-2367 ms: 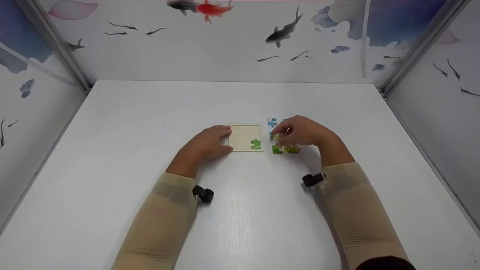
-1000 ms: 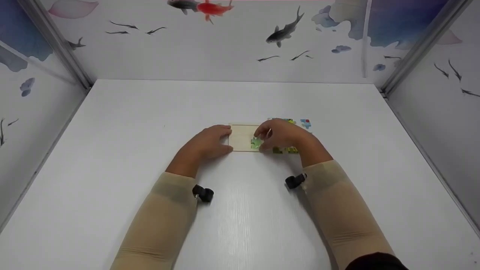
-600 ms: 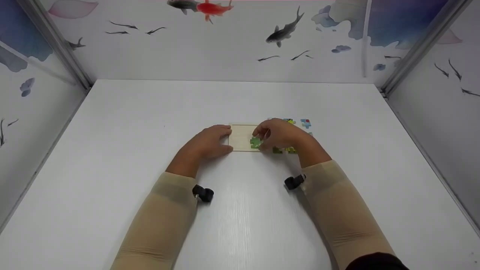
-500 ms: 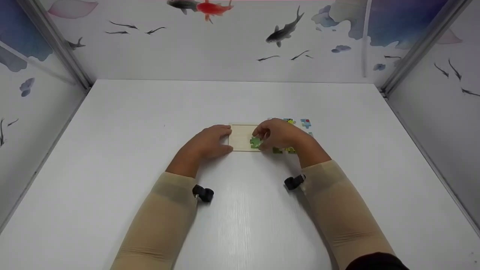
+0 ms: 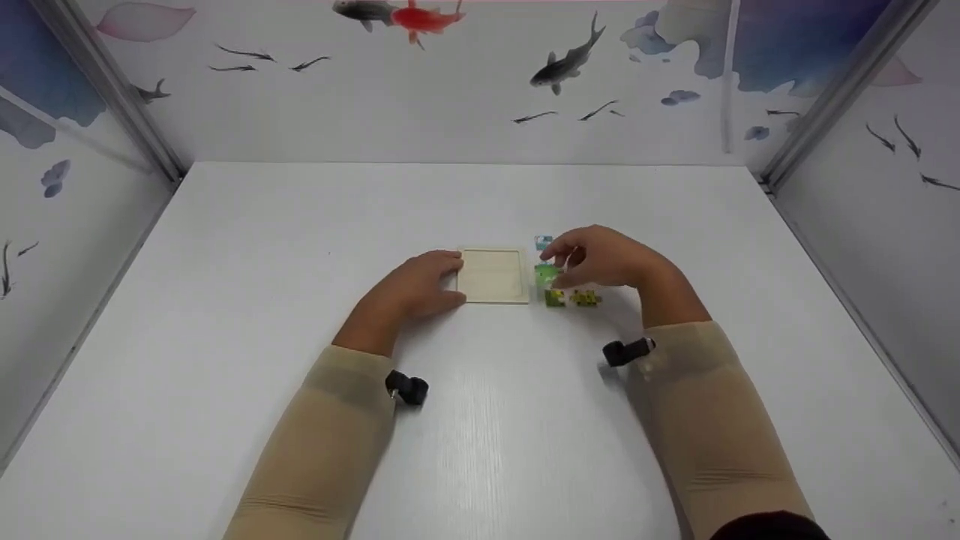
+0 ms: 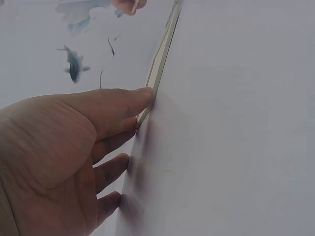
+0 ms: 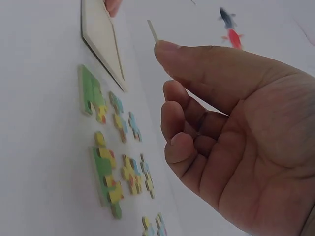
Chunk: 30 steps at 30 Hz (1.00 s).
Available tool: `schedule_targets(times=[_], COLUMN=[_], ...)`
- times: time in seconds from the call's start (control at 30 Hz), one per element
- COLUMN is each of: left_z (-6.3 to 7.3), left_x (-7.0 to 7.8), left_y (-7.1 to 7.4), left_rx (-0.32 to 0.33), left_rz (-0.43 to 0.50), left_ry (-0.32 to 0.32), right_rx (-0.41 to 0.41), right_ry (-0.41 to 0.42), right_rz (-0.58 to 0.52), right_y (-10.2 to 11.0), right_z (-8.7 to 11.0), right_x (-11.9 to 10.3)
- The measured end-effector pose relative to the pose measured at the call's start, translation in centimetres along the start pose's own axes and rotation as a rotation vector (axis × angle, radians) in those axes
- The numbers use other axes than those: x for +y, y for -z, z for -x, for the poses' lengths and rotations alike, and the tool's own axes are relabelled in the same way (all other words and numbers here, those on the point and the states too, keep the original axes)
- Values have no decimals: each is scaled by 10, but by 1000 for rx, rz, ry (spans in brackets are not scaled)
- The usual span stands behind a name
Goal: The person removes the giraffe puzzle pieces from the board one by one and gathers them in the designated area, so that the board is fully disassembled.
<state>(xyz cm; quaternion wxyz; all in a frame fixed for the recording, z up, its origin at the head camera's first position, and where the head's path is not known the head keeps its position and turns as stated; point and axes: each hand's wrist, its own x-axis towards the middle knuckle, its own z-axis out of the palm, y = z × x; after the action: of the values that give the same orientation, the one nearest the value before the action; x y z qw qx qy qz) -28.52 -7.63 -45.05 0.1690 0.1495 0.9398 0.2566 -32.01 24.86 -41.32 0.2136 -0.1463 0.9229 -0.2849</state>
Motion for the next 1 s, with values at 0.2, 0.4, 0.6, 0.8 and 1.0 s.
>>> schedule_targets(times=[0.2, 0.4, 0.6, 0.8, 1.0], left_z=[0, -2, -1, -2, -3], left_x=[-2, -4, -2, -3, -4], left_y=[-2, -2, -2, -2, -3], left_rx=[3, 0, 3, 6, 13], left_rz=[48, 56, 52, 56, 61], left_ry=[13, 8, -1, 5, 15], right_rx=[-20, -41, -59, -59, -71], right_ry=[-52, -86, -113, -164, -170], right_rz=[-48, -58, -34, -35, -47], right_y=[18, 31, 42, 45, 44], right_z=[12, 27, 40, 45, 43], right_x=[24, 49, 76, 94, 101])
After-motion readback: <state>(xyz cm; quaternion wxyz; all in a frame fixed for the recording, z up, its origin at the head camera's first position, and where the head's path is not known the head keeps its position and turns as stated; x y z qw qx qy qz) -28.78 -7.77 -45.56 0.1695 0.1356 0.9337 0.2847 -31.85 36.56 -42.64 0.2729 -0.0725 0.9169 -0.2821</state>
